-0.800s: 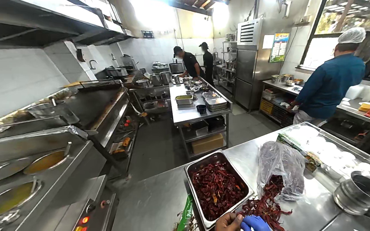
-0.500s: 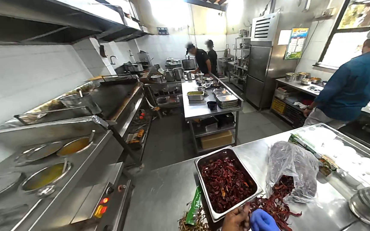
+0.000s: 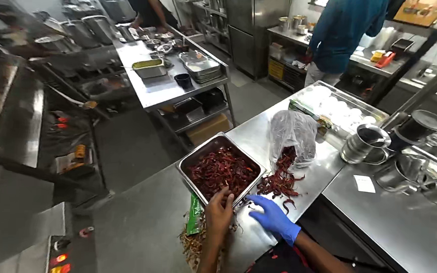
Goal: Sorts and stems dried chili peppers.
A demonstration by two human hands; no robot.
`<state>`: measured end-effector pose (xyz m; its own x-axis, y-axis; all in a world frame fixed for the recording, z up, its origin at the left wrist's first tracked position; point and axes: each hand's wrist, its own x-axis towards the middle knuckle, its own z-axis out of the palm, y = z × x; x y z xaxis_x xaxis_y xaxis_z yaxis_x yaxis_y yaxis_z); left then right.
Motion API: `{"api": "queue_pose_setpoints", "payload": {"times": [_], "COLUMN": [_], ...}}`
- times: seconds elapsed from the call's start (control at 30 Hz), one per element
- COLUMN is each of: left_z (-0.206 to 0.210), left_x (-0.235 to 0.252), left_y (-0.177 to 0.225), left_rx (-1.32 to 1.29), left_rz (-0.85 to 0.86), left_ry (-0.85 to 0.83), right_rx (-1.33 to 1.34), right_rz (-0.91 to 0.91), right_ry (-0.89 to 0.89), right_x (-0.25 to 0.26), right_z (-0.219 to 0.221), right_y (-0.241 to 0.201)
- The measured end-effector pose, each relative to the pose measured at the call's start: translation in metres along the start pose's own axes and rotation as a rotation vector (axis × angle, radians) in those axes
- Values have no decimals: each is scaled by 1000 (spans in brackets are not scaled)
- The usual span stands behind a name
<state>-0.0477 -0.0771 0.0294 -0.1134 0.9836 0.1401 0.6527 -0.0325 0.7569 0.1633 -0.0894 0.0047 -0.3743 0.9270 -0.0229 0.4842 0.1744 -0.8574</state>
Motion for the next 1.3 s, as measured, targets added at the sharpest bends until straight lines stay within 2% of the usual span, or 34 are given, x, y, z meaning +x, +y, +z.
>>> {"api": "queue_pose_setpoints", "payload": {"times": [0.13,0.23,0.33,0.43,0.5,0.63,0.83,0.93,1.07,1.17,1.3], "left_z": [4,7,10,12,13,11,8,8,15,21,31], "left_x": [-27,-40,-47,-48,-46,-45,-51,-53,-54,-52,-40], "left_y": [4,4,6,6,7,12,2,0,4,14,37], "left_rx": [-7,-24,-51,-61,-62,-97,-179,-213,-277,-379,-697], "left_rz": [45,109,142,154,160,165,127,90,55,35,-93], "left_ry": [11,30,26,-18,-46,-89,-91,-98,-152,-190,-338], "right_rx": [-260,-403,-463,-545,-547,-391,265,580,864,901,703], "right_rz": [190,258,351,449,459,552,437,469,459,351,223], "right_ry": [303,484,537,503,475,437,499,419,288,214,171], "right_x": [7,4,4,17,26,41,26,31,24,14,9], "right_z": [-42,-70,-87,-86,-81,-75,-83,-99,-109,-109,-98], "right_y": [42,68,83,103,101,100,93,98,92,75,47]}}
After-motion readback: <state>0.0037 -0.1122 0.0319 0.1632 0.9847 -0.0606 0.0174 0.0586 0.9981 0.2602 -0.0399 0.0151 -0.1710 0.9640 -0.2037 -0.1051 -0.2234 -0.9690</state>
